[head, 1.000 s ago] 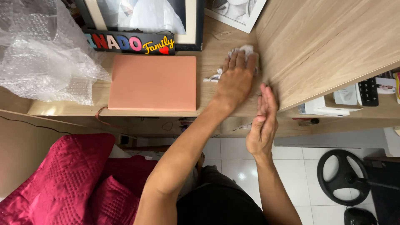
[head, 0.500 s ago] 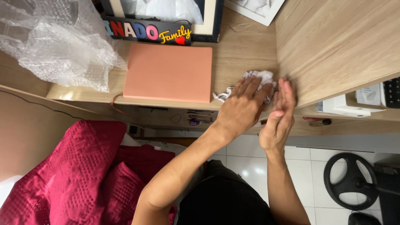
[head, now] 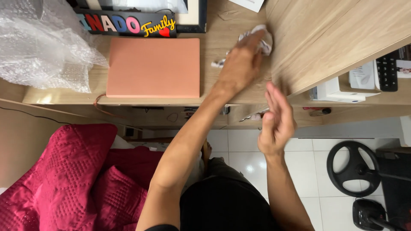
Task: The person wipes a wooden shelf with a cloth, then picks up and wipes a calculator, a small box, and a pink notebook. They also handle bubble wrap and a headband, placing items back on the shelf.
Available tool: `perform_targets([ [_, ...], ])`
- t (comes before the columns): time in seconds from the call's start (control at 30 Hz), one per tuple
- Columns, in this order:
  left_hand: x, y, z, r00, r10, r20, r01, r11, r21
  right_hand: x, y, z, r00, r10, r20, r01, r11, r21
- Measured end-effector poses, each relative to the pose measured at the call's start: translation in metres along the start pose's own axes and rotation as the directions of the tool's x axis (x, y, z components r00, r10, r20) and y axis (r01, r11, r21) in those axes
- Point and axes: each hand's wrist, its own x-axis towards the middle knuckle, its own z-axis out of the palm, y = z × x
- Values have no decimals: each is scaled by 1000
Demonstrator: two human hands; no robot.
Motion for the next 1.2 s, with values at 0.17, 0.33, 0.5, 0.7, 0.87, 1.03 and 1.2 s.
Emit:
perform_targets([
  [0.17,-2,16,26,825,-543,-155,378,736,-562,11,-15,-18,947,-229,-225,164,948,-274],
  [0.33,-21,113,52,860,-423,-285,208,801,-562,28,-12,-38,951,-182,-249,115,959,-261],
  [0.5,36,135,54,961,-56,-271,-101,841,-531,28,-14,-52,971,-80,-227,2,946,-324],
  [0.7,73,117,25,916,-185,-355,-3,883,-469,34,-22,-56,988,-89,-127,52,961,-273],
  [0.87,-4,103,51,913,-346,-213,222,864,-451,35,-10,-65,988,-128,-89,104,966,-235],
  [1.03,-11,122,51,948,-35,-317,-137,853,-503,30,-14,-67,993,-59,-102,34,974,-226],
  [1.2,71,90,46,941,104,-323,-239,877,-417,33,-27,-67,999,-21,-48,9,970,-242],
])
